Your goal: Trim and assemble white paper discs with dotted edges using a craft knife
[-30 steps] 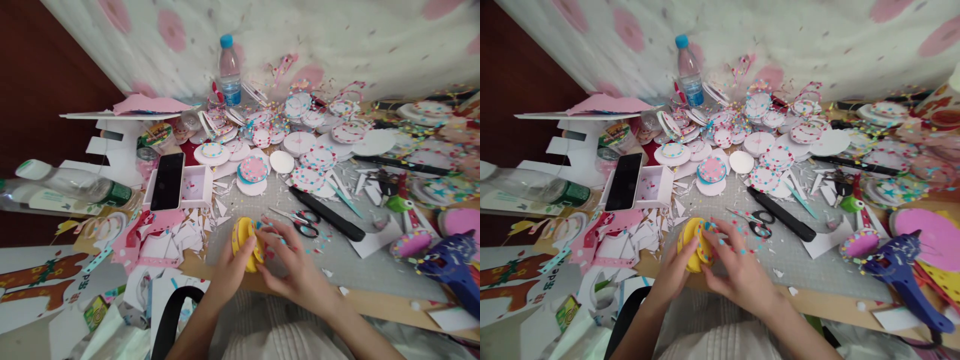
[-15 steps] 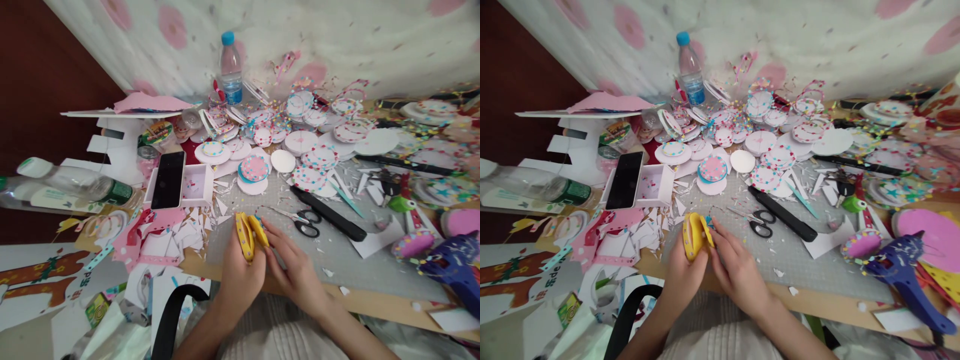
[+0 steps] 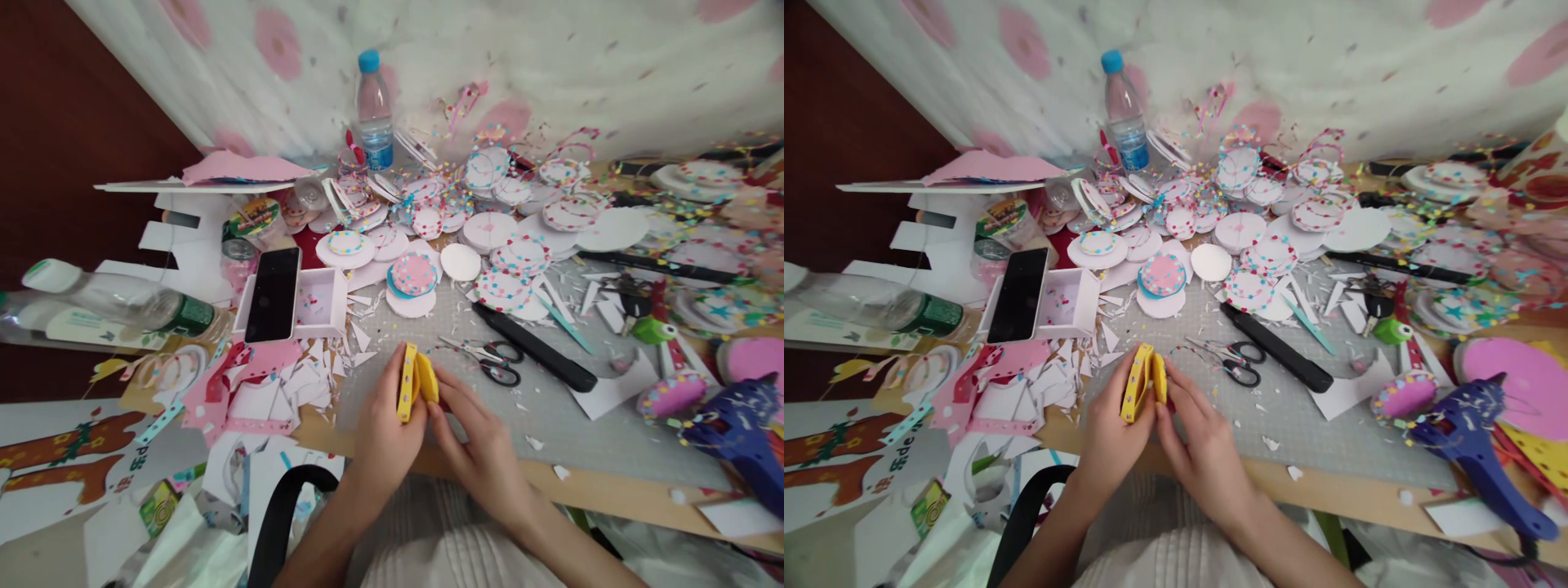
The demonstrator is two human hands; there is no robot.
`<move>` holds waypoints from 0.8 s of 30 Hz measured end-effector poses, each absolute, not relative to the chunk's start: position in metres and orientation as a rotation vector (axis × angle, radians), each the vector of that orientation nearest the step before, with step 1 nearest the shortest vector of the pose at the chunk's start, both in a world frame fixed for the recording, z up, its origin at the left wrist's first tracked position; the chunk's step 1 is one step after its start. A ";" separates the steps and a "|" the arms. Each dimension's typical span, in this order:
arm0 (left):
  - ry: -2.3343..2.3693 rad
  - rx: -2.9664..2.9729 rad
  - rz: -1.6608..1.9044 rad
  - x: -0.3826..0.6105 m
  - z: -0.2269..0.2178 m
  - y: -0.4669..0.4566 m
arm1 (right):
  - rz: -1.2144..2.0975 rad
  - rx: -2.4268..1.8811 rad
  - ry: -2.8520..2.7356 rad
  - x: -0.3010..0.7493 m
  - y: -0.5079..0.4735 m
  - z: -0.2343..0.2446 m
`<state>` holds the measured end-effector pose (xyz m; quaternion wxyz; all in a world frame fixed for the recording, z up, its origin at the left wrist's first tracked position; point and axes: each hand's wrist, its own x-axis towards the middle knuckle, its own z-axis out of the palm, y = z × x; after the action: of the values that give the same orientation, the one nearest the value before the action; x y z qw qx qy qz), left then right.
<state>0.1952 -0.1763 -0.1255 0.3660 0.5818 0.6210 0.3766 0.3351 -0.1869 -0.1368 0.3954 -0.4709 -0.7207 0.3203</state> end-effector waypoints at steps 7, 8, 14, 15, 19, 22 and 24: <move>1.615 1.530 0.946 0.194 -0.130 -0.179 | 0.748 -1.179 -1.919 0.338 -0.185 -0.133; 1.625 1.544 0.934 0.194 -0.131 -0.180 | 0.735 -1.177 -1.930 0.338 -0.185 -0.133; 1.704 1.606 0.930 0.196 -0.131 -0.181 | 0.680 -1.170 -1.985 0.336 -0.188 -0.135; 1.719 1.598 0.946 0.196 -0.130 -0.181 | 0.676 -1.171 -1.986 0.335 -0.188 -0.135; 1.744 1.469 1.009 0.193 -0.127 -0.177 | 0.653 -1.190 -1.944 0.336 -0.186 -0.133; 1.780 1.194 1.039 0.185 -0.127 -0.173 | 0.600 -1.246 -1.875 0.345 -0.181 -0.131; 1.782 0.956 1.049 0.179 -0.128 -0.171 | 0.516 -1.305 -1.822 0.353 -0.177 -0.129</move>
<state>0.1786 -0.1709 -0.1276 0.4184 0.3811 0.7104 0.4183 0.3534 -0.1768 -0.1295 0.4085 -0.5181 -0.7231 0.2046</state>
